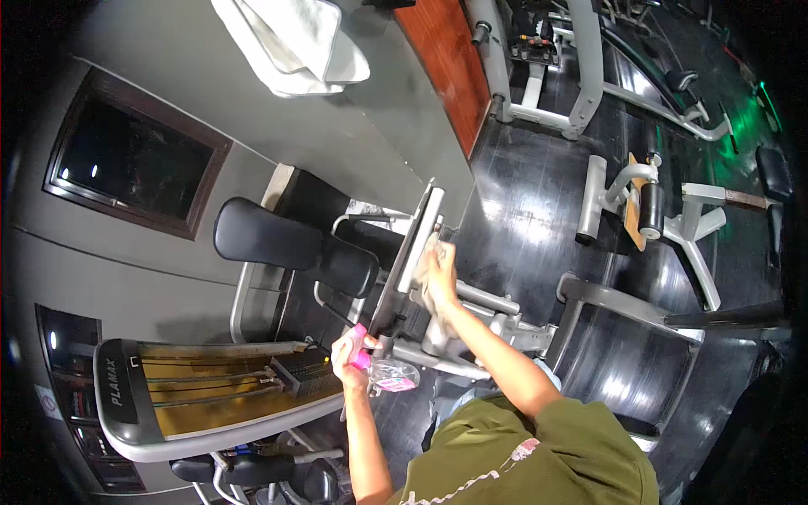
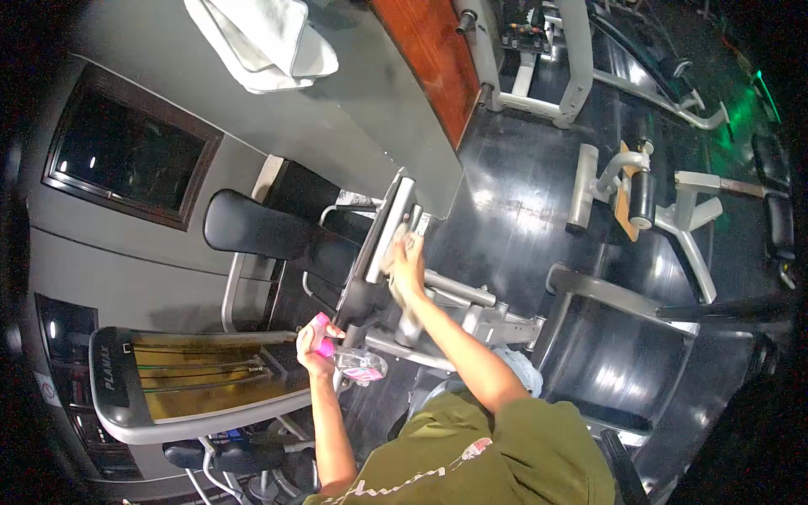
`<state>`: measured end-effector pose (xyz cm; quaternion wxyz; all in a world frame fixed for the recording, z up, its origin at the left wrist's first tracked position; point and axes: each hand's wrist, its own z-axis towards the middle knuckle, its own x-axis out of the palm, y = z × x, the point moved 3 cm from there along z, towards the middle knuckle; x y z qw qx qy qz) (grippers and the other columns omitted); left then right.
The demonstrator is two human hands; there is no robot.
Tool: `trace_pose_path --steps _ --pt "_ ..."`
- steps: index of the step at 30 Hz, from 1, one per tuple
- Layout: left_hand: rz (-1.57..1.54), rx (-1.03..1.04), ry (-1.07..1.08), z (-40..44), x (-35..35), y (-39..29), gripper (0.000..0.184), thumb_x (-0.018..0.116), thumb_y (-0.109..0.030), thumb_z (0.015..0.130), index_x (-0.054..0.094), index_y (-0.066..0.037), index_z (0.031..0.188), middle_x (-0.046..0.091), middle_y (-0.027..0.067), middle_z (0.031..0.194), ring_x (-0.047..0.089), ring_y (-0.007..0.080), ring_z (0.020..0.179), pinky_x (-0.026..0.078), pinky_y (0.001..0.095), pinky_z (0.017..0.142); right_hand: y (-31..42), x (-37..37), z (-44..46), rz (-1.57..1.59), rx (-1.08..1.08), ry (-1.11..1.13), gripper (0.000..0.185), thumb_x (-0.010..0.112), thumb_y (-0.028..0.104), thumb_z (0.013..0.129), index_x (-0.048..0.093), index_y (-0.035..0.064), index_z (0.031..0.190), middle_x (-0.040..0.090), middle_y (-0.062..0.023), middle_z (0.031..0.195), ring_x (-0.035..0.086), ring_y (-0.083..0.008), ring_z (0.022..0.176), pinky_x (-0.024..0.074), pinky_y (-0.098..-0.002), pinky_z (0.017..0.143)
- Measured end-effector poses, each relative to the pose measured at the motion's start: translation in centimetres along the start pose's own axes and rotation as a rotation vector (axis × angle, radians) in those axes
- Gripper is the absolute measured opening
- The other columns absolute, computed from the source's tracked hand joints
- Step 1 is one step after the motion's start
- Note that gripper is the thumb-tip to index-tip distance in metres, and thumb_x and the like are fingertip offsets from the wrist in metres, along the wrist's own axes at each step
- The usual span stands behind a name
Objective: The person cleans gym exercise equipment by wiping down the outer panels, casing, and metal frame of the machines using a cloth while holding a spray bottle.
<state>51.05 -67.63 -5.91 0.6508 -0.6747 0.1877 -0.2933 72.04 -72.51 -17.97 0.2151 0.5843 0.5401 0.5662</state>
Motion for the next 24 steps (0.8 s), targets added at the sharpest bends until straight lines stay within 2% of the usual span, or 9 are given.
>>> trace_pose_path --steps 2,5,9,11,13,14,15,18,24 --pt "-0.013 0.005 -0.012 -0.5 -0.5 -0.1 0.05 0.054 -0.041 0.089 0.062 0.008 0.094 0.06 0.0163 0.074 0.059 0.0285 0.068 0.051 0.0406 0.067 -1.5 0.2 1.5 0.09 0.03 -0.005 0.023 0.049 0.025 0.101 0.037 0.0113 0.115 0.06 -0.0091 0.078 0.061 -0.0172 0.059 0.0486 -0.0313 0.049" --pt "-0.042 0.044 -0.009 -0.9 -0.8 0.1 0.05 0.054 -0.04 0.088 0.062 0.009 0.096 0.059 0.0155 0.074 0.058 0.0278 0.068 0.051 0.0407 0.067 -2.9 0.0 0.4 -0.09 0.003 -0.031 0.029 0.049 0.032 0.1 0.036 0.0125 0.118 0.061 -0.0138 0.08 0.063 -0.0229 0.064 0.0485 -0.0382 0.055" --pt "-0.063 0.032 -0.07 -1.5 -1.1 0.2 0.05 0.055 -0.04 0.087 0.063 0.009 0.097 0.059 0.0146 0.074 0.058 0.0268 0.067 0.051 0.0403 0.067 -4.2 -1.4 -6.6 -0.388 -0.049 0.166 0.032 0.049 0.036 0.099 0.036 0.015 0.12 0.059 -0.023 0.079 0.065 -0.0318 0.069 0.0466 -0.0435 0.061" --pt "-0.063 0.029 -0.074 -1.5 -1.1 0.3 0.051 0.055 -0.042 0.086 0.063 0.008 0.092 0.059 0.0145 0.074 0.058 0.027 0.067 0.05 0.0395 0.067 -3.9 -2.1 -8.1 -0.455 -0.113 0.195 0.032 0.051 0.033 0.098 0.04 0.0107 0.117 0.061 -0.0176 0.078 0.066 -0.0277 0.068 0.0479 -0.0426 0.061" --pt "-0.057 0.033 -0.082 -1.6 -1.1 0.4 0.05 0.055 -0.042 0.086 0.062 0.008 0.088 0.059 0.0145 0.073 0.058 0.0273 0.067 0.05 0.0391 0.067 -5.2 -2.1 -9.1 -0.035 0.388 0.303 0.025 0.053 0.03 0.096 0.051 0.0075 0.107 0.061 -0.0101 0.075 0.063 -0.021 0.064 0.0474 -0.0405 0.058" --pt "-0.035 0.043 -0.076 -1.6 -1.1 0.5 0.051 0.055 -0.042 0.085 0.062 0.008 0.088 0.059 0.0149 0.073 0.058 0.0276 0.067 0.05 0.0391 0.067 -3.9 -2.2 -8.8 -0.027 0.552 0.48 0.024 0.053 0.032 0.095 0.058 0.0085 0.096 0.061 -0.0048 0.077 0.057 -0.0156 0.059 0.0451 -0.0357 0.054" --pt "-0.014 0.053 -0.068 -1.6 -1.2 0.7 0.051 0.055 -0.042 0.085 0.062 0.008 0.087 0.059 0.0153 0.073 0.059 0.0278 0.067 0.05 0.0391 0.067 -2.5 -1.6 -8.6 -0.03 0.553 0.481 0.024 0.053 0.032 0.095 0.058 0.0085 0.096 0.061 -0.0048 0.077 0.057 -0.0156 0.059 0.0451 -0.0357 0.054" --pt "0.004 0.099 -0.053 -1.6 -1.2 0.9 0.051 0.055 -0.04 0.085 0.062 0.009 0.09 0.061 0.0173 0.074 0.06 0.029 0.068 0.05 0.0393 0.067 -2.6 0.0 -8.1 0.306 0.974 0.377 0.03 0.053 0.041 0.094 0.059 0.0116 0.097 0.058 -0.0027 0.077 0.051 -0.015 0.057 0.041 -0.0296 0.05" --pt "0.006 0.093 -0.039 -2.0 -1.5 0.9 0.047 0.055 -0.036 0.086 0.064 0.009 0.098 0.062 0.0183 0.074 0.062 0.0297 0.067 0.051 0.039 0.068 0.0 1.1 -10.5 0.25 0.675 0.271 0.032 0.055 0.044 0.094 0.055 0.0161 0.108 0.058 -0.001 0.084 0.053 -0.0127 0.067 0.0424 -0.03 0.05"
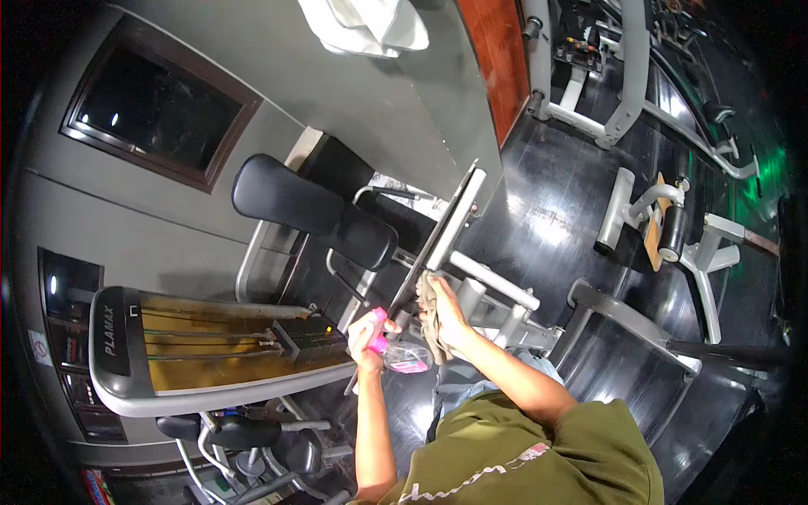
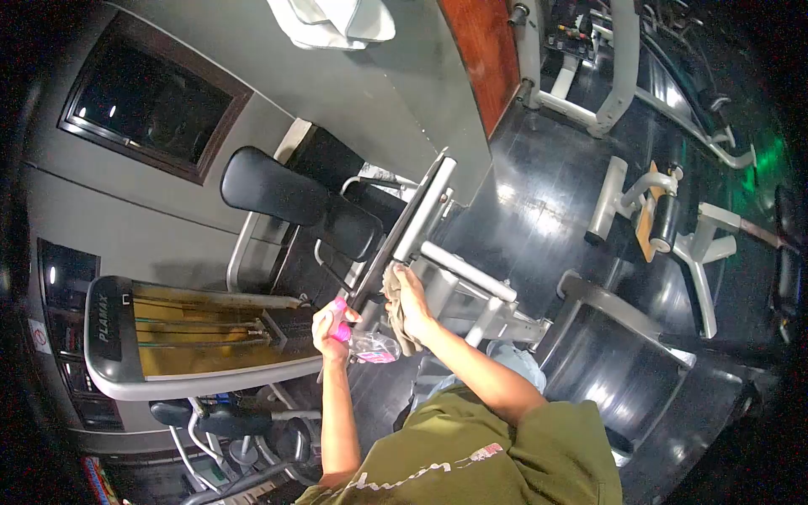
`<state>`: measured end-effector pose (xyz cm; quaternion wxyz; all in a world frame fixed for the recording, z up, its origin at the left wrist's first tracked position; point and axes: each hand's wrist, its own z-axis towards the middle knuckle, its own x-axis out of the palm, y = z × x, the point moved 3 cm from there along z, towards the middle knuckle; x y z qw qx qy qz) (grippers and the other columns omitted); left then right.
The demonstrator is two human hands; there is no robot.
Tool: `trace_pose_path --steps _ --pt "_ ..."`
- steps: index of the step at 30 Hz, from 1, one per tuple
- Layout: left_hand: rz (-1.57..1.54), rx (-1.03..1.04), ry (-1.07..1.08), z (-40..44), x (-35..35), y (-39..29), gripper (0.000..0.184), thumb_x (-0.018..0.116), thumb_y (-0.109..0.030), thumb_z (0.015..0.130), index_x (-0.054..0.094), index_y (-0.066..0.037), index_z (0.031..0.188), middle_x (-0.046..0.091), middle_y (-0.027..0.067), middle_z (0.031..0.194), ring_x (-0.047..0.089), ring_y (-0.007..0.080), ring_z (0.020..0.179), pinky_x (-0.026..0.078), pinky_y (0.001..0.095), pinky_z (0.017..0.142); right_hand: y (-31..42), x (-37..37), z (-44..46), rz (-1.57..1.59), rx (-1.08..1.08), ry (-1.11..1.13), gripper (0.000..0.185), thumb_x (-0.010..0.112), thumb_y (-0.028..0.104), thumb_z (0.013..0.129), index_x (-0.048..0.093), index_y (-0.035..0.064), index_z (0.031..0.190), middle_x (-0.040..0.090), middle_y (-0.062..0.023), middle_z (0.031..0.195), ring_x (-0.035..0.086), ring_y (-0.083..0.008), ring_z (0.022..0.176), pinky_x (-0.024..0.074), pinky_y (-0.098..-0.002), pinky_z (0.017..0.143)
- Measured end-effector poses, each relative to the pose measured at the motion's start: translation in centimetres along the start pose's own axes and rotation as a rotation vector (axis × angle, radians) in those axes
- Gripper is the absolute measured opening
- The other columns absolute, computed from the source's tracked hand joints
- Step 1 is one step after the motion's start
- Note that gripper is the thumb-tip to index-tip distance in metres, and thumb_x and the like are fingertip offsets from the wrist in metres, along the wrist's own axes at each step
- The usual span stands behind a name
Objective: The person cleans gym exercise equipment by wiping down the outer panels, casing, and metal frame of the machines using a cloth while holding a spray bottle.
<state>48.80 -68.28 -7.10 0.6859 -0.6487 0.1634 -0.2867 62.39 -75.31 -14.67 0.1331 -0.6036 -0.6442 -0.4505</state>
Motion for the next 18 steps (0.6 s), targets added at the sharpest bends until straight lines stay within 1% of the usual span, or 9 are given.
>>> trace_pose_path --steps 2,5,9,11,13,14,15,16,18 --pt "-0.028 -0.004 -0.007 0.0 0.4 -0.2 0.049 0.054 -0.038 0.086 0.064 0.01 0.094 0.063 0.0182 0.073 0.062 0.0291 0.067 0.05 0.0379 0.067 0.4 0.0 -0.6 -0.136 -0.125 0.04 0.037 0.055 0.044 0.094 0.051 0.0176 0.119 0.058 -0.0016 0.087 0.056 -0.0121 0.068 0.0442 -0.0286 0.049" --pt "-0.035 0.004 0.01 0.0 0.6 -0.6 0.05 0.054 -0.038 0.086 0.064 0.011 0.092 0.062 0.0182 0.072 0.062 0.0289 0.067 0.05 0.0375 0.066 0.7 -0.3 -1.8 -0.229 -0.139 0.061 0.041 0.055 0.045 0.094 0.048 0.0187 0.125 0.058 -0.0028 0.086 0.058 -0.0125 0.067 0.0435 -0.0283 0.047" --pt "-0.029 0.032 0.081 0.1 0.7 -0.7 0.05 0.055 -0.039 0.086 0.064 0.011 0.091 0.062 0.0175 0.072 0.062 0.0289 0.067 0.05 0.0372 0.066 -2.3 -2.1 1.9 -0.18 -0.07 0.024 0.047 0.055 0.044 0.095 0.039 0.0195 0.132 0.056 -0.0026 0.079 0.057 -0.0123 0.061 0.0431 -0.0274 0.045" --pt "-0.044 0.024 0.063 0.0 0.5 -0.4 0.05 0.055 -0.038 0.086 0.064 0.011 0.092 0.062 0.0177 0.073 0.062 0.0291 0.067 0.051 0.0382 0.066 -3.7 -1.7 4.0 -0.046 -0.077 0.088 0.044 0.054 0.043 0.096 0.039 0.0191 0.129 0.053 -0.0019 0.076 0.054 -0.0127 0.058 0.0428 -0.0282 0.044" --pt "-0.057 0.016 0.044 -0.1 0.3 -0.3 0.049 0.055 -0.037 0.086 0.064 0.01 0.093 0.062 0.018 0.074 0.061 0.0293 0.068 0.051 0.0392 0.067 -4.5 -1.4 5.2 -0.113 -0.129 -0.117 0.024 0.052 0.041 0.096 0.046 0.0229 0.111 0.051 0.0004 0.077 0.051 -0.0128 0.058 0.0403 -0.0288 0.044" --pt "-0.065 0.016 0.058 -0.1 0.3 -0.3 0.048 0.056 -0.036 0.086 0.064 0.01 0.095 0.061 0.0183 0.074 0.061 0.0294 0.069 0.052 0.0404 0.067 -4.0 -1.2 5.3 -0.167 -0.059 -0.216 0.02 0.047 0.035 0.097 0.051 0.0179 0.106 0.055 -0.0024 0.075 0.052 -0.0161 0.053 0.0419 -0.032 0.042" --pt "-0.077 0.016 0.071 -0.1 0.4 -0.3 0.047 0.056 -0.036 0.086 0.064 0.01 0.096 0.061 0.0185 0.075 0.061 0.0295 0.07 0.052 0.0415 0.068 -4.3 -1.8 7.1 -0.171 -0.056 -0.219 0.02 0.047 0.035 0.097 0.051 0.0179 0.106 0.055 -0.0024 0.075 0.052 -0.0161 0.053 0.0419 -0.032 0.042" --pt "-0.082 0.013 0.067 -0.1 0.3 -0.1 0.047 0.056 -0.036 0.086 0.064 0.01 0.096 0.061 0.0185 0.075 0.061 0.0295 0.07 0.052 0.0415 0.068 -5.4 -3.1 10.0 -0.183 -0.028 -0.21 0.02 0.044 0.031 0.097 0.054 0.0136 0.101 0.057 -0.0043 0.073 0.053 -0.0177 0.051 0.0426 -0.0333 0.042" --pt "-0.074 0.008 0.098 0.0 0.1 0.0 0.046 0.056 -0.035 0.086 0.064 0.009 0.098 0.06 0.0189 0.076 0.06 0.0298 0.07 0.052 0.0427 0.068 -5.2 -4.3 12.3 -0.247 0.022 -0.204 0.03 0.037 0.019 0.096 0.06 0.0033 0.087 0.059 -0.0086 0.068 0.055 -0.0205 0.051 0.0435 -0.0361 0.041"
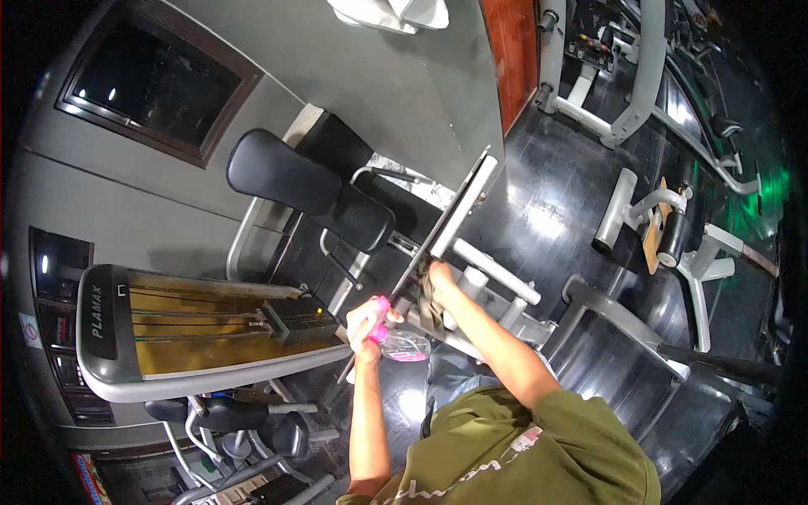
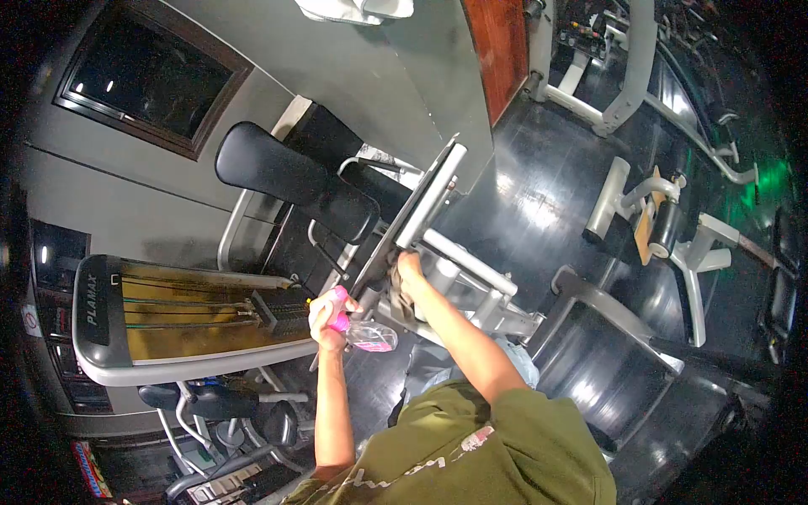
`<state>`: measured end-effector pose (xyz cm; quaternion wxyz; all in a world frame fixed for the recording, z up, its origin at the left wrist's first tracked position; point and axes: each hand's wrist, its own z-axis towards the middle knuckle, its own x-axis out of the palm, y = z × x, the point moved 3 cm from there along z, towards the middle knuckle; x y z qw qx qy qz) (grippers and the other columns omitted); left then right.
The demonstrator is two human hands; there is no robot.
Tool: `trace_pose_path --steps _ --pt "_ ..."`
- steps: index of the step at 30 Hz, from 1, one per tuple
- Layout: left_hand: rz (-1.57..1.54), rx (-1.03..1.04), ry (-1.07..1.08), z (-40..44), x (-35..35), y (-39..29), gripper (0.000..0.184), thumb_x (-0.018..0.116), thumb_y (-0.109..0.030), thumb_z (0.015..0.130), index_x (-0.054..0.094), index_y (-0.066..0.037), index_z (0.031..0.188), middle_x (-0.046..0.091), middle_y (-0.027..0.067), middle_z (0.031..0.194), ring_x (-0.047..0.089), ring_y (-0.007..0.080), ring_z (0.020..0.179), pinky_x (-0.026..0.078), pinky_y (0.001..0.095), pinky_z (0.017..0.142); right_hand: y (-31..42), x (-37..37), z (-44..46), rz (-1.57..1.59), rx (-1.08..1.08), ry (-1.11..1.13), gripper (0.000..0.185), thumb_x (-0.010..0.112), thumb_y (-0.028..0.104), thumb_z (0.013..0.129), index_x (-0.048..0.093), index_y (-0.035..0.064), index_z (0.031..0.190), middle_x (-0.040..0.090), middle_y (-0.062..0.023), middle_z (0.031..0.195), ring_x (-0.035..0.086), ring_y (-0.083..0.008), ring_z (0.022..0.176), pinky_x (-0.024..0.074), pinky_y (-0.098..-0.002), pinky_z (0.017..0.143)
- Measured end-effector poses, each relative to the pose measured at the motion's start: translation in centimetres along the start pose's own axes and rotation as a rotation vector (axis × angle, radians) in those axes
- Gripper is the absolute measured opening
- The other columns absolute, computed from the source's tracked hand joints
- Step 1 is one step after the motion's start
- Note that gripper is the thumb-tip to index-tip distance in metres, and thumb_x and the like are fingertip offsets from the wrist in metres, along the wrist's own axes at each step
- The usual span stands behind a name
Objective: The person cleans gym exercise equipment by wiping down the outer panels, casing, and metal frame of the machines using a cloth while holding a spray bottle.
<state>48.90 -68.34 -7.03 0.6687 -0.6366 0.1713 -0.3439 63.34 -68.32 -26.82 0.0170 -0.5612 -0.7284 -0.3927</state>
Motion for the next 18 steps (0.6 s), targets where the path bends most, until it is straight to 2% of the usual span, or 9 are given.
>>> trace_pose_path --steps 2,5,7,8,9,12,15,17,18 --pt "0.02 0.003 -0.006 0.0 0.1 -0.2 0.046 0.056 -0.035 0.086 0.064 0.009 0.099 0.06 0.0186 0.076 0.06 0.03 0.07 0.052 0.0424 0.067 -2.0 -1.2 3.3 -0.053 0.027 0.033 0.03 0.036 0.019 0.095 0.061 0.0031 0.087 0.059 -0.0088 0.067 0.054 -0.0203 0.05 0.0434 -0.0359 0.042" --pt "0.029 0.022 0.007 0.2 0.3 -0.3 0.045 0.056 -0.033 0.085 0.063 0.011 0.096 0.06 0.0193 0.076 0.061 0.0302 0.068 0.052 0.0407 0.067 2.8 0.0 -3.8 -0.139 0.015 0.114 0.039 0.035 0.026 0.101 0.061 -0.0026 0.097 0.06 -0.011 0.074 0.056 -0.0212 0.058 0.0431 -0.0373 0.05" --pt "0.021 0.029 0.022 0.1 0.3 -0.2 0.046 0.056 -0.031 0.084 0.062 0.014 0.093 0.06 0.0203 0.076 0.063 0.0303 0.066 0.052 0.0392 0.067 4.0 0.2 -7.6 -0.105 0.065 0.342 0.046 0.033 0.031 0.102 0.062 -0.0024 0.091 0.06 -0.0097 0.068 0.052 -0.0196 0.053 0.04 -0.0345 0.05" --pt "0.025 0.029 0.018 0.2 0.3 -0.2 0.045 0.056 -0.03 0.084 0.062 0.013 0.093 0.06 0.02 0.076 0.063 0.0301 0.066 0.053 0.0393 0.066 5.7 1.2 -10.2 -0.199 0.041 0.298 0.05 0.031 0.034 0.102 0.063 -0.0007 0.085 0.058 -0.007 0.062 0.047 -0.0162 0.048 0.0353 -0.0322 0.044" --pt "0.029 0.03 0.014 0.2 0.4 -0.2 0.044 0.056 -0.03 0.083 0.063 0.012 0.093 0.06 0.0198 0.076 0.063 0.0299 0.066 0.053 0.0394 0.066 7.4 1.7 -12.6 -0.144 0.058 0.289 0.048 0.034 0.03 0.101 0.063 -0.0016 0.078 0.058 -0.0063 0.061 0.048 -0.0147 0.047 0.0327 -0.0322 0.039" --pt "0.03 0.017 0.016 0.3 0.3 -0.2 0.046 0.057 -0.034 0.084 0.063 0.011 0.093 0.059 0.019 0.074 0.061 0.0292 0.065 0.052 0.0388 0.065 5.8 1.1 -11.2 -0.278 -0.072 0.327 0.044 0.036 0.026 0.099 0.064 -0.0016 0.079 0.059 -0.0061 0.062 0.051 -0.015 0.048 0.0301 -0.031 0.036" --pt "0.059 -0.001 0.015 0.2 0.4 -0.2 0.053 0.059 -0.039 0.084 0.062 0.013 0.088 0.058 0.0186 0.072 0.06 0.0283 0.063 0.051 0.0378 0.063 3.6 0.5 -8.1 -0.264 -0.068 0.397 0.038 0.038 0.022 0.095 0.064 -0.0016 0.081 0.059 -0.0069 0.062 0.054 -0.0149 0.052 0.0365 -0.0295 0.041" --pt "0.165 0.034 0.028 0.2 0.3 -0.2 0.053 0.058 -0.039 0.084 0.061 0.013 0.084 0.058 0.0188 0.07 0.06 0.0284 0.063 0.051 0.0378 0.063 2.1 0.0 -6.4 -0.308 0.101 0.302 0.033 0.039 0.019 0.094 0.065 0.0002 0.086 0.062 -0.0079 0.067 0.056 -0.0145 0.056 0.0427 -0.0311 0.047" --pt "0.169 0.031 0.027 0.2 0.3 -0.3 0.053 0.058 -0.039 0.084 0.061 0.013 0.084 0.058 0.0188 0.07 0.06 0.0284 0.063 0.051 0.0378 0.063 3.2 0.8 -7.3 -0.248 0.067 0.258 0.023 0.045 0.018 0.09 0.061 0.0029 0.084 0.057 -0.006 0.064 0.05 -0.0166 0.05 0.0354 -0.0332 0.042"
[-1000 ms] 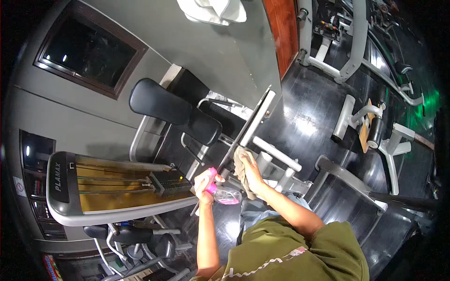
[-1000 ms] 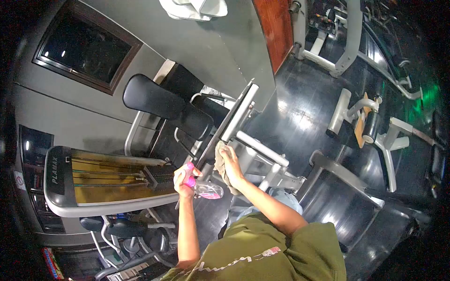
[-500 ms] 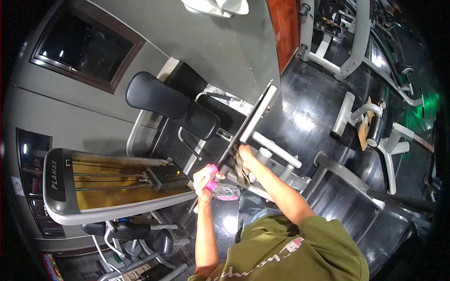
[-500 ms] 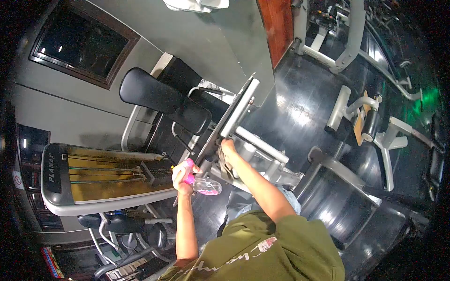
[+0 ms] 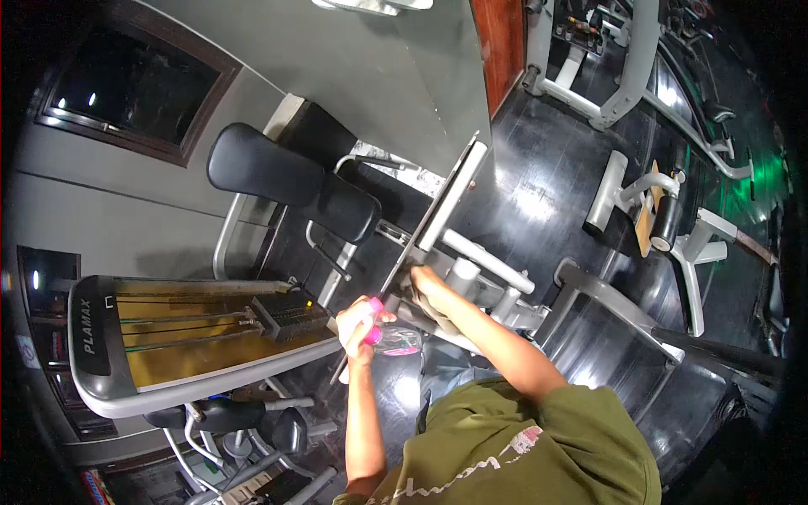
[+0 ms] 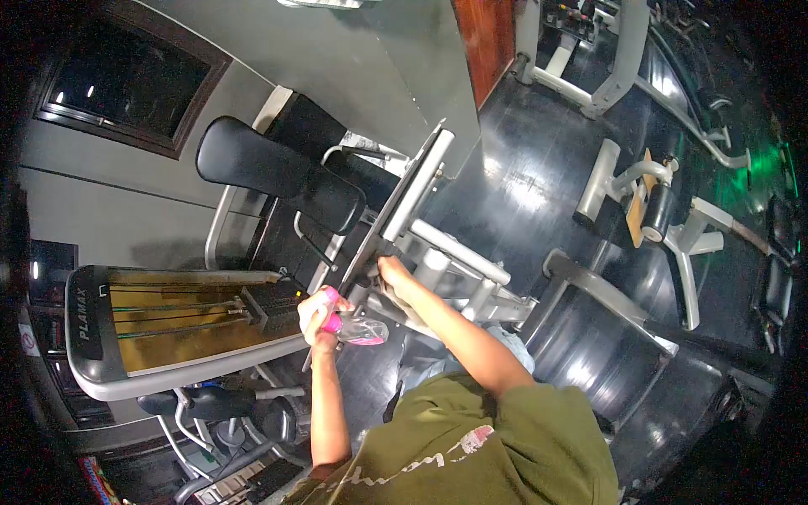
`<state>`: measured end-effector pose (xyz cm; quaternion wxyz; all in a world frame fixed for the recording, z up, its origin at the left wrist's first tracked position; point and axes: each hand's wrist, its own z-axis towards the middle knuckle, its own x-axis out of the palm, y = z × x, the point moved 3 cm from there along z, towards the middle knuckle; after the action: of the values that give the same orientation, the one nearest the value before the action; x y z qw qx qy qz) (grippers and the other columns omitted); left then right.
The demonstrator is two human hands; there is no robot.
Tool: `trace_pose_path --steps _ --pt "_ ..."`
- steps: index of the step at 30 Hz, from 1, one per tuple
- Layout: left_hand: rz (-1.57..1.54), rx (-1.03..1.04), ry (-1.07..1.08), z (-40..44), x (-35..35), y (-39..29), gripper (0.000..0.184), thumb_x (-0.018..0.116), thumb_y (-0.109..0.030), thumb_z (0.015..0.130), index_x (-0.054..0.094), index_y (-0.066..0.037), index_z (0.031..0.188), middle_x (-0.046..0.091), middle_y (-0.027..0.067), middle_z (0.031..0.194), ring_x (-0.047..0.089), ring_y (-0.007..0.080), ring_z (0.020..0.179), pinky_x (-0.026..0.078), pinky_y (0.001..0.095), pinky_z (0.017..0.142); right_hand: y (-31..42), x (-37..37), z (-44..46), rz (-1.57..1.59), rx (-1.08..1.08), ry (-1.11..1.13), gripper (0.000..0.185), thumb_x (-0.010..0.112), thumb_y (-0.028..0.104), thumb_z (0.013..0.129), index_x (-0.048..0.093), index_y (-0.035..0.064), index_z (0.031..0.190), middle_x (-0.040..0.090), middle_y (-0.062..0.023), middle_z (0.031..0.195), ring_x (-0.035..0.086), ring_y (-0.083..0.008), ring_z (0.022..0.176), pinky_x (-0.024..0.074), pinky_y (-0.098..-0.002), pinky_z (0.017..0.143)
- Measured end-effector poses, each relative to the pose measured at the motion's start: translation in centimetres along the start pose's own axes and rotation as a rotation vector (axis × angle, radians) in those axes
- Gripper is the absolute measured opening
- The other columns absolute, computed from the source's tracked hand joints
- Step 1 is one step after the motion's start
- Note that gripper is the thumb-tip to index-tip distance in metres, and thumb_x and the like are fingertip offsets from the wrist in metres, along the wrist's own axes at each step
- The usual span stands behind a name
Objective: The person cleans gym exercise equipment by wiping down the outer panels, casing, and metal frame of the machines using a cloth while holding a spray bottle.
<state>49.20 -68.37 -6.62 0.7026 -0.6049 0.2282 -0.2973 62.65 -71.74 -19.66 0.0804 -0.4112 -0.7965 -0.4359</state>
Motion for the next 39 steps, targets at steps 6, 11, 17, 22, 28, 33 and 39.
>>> trace_pose_path --steps 6,11,17,22,28,33,39 --pt "0.13 0.102 0.018 0.3 0.6 -0.5 0.045 0.058 -0.034 0.081 0.064 0.01 0.081 0.062 0.0162 0.069 0.062 0.0252 0.062 0.051 0.034 0.06 -5.1 -1.2 8.6 0.222 0.08 0.095 0.022 0.048 0.018 0.089 0.064 0.0036 0.091 0.066 -0.0114 0.077 0.06 -0.0242 0.058 0.0497 -0.0348 0.05" --pt "0.145 0.091 -0.008 0.1 0.8 -0.5 0.047 0.06 -0.035 0.082 0.06 0.012 0.076 0.059 0.0192 0.067 0.061 0.0298 0.061 0.051 0.0389 0.062 -0.9 -1.8 -1.5 0.277 -0.165 0.29 0.034 0.048 0.037 0.093 0.064 0.0065 0.093 0.063 -0.0055 0.077 0.05 -0.0148 0.05 0.037 -0.0294 0.043" --pt "0.131 0.089 -0.001 0.1 0.6 -0.1 0.046 0.06 -0.034 0.081 0.06 0.012 0.075 0.058 0.0186 0.068 0.06 0.029 0.062 0.052 0.0385 0.062 -1.8 -1.7 1.6 0.083 0.129 0.098 0.03 0.047 0.034 0.094 0.064 0.0084 0.098 0.063 -0.0068 0.08 0.053 -0.0176 0.053 0.0419 -0.032 0.046" --pt "0.133 0.138 0.026 0.1 0.7 -0.2 0.04 0.058 -0.031 0.082 0.065 0.009 0.083 0.064 0.0162 0.068 0.061 0.0246 0.062 0.049 0.0336 0.06 -9.3 -4.2 16.9 0.293 -0.048 -0.104 0.027 0.044 0.018 0.093 0.065 0.0045 0.103 0.066 -0.0118 0.088 0.061 -0.0241 0.072 0.0487 -0.0415 0.059" --pt "0.185 0.163 0.022 0.4 1.1 -0.9 0.041 0.06 -0.032 0.082 0.064 0.009 0.079 0.064 0.0161 0.068 0.06 0.0248 0.06 0.05 0.0336 0.059 -9.2 -4.2 14.7 0.169 0.019 -0.169 0.031 0.041 0.027 0.096 0.063 0.0055 0.098 0.062 -0.0091 0.08 0.057 -0.0219 0.063 0.046 -0.0387 0.053" --pt "0.193 0.103 0.002 0.4 1.5 -1.1 0.049 0.057 -0.037 0.081 0.06 0.011 0.072 0.06 0.0181 0.064 0.059 0.0281 0.059 0.051 0.0368 0.059 -1.4 -0.2 0.1 -0.05 -0.049 -0.128 0.037 0.036 0.031 0.1 0.063 0.0051 0.105 0.065 -0.0068 0.092 0.059 -0.0161 0.074 0.047 -0.0342 0.064" --pt "0.202 0.148 0.021 0.3 1.1 -0.9 0.043 0.059 -0.034 0.082 0.065 0.008 0.077 0.064 0.0154 0.067 0.06 0.0238 0.062 0.048 0.0326 0.059 -6.9 -0.6 8.1 0.097 0.045 -0.063 0.026 0.043 0.019 0.095 0.065 0.0038 0.098 0.064 -0.0095 0.081 0.058 -0.0178 0.064 0.0428 -0.0355 0.045"
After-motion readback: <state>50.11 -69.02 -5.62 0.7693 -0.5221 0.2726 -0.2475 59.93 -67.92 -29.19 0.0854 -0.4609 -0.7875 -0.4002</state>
